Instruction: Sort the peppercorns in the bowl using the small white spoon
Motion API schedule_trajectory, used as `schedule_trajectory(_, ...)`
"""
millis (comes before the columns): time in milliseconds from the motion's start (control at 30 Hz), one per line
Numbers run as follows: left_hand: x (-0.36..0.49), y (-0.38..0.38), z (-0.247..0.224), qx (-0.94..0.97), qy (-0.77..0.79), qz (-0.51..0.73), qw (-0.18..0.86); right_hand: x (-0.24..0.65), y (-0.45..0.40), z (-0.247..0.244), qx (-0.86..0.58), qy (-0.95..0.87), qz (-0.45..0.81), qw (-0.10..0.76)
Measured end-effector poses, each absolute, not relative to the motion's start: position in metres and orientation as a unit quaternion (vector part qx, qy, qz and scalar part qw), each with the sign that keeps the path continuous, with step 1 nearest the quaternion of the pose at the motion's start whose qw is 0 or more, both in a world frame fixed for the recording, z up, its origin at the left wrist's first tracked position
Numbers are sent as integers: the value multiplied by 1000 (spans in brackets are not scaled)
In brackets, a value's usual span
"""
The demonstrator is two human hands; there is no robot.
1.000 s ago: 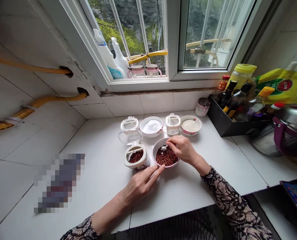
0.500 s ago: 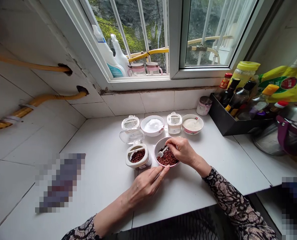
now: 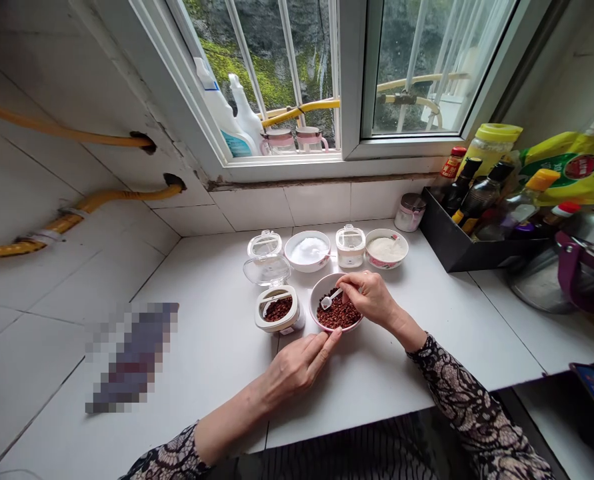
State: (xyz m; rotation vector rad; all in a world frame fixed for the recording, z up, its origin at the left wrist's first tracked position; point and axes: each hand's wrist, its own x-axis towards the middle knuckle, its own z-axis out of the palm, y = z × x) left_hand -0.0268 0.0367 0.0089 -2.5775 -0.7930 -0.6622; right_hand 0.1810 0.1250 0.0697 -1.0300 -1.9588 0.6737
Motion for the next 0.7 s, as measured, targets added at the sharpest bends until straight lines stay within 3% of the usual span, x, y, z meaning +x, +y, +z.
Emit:
schedule_trajectory(333,-23,37,5,-913,-278,-224,198,185,131,71,-411,-661,438,449)
schedule_trajectory(700,-17,38,7,-898,-274,-262,224,152,106,81,-344,-630,464,519)
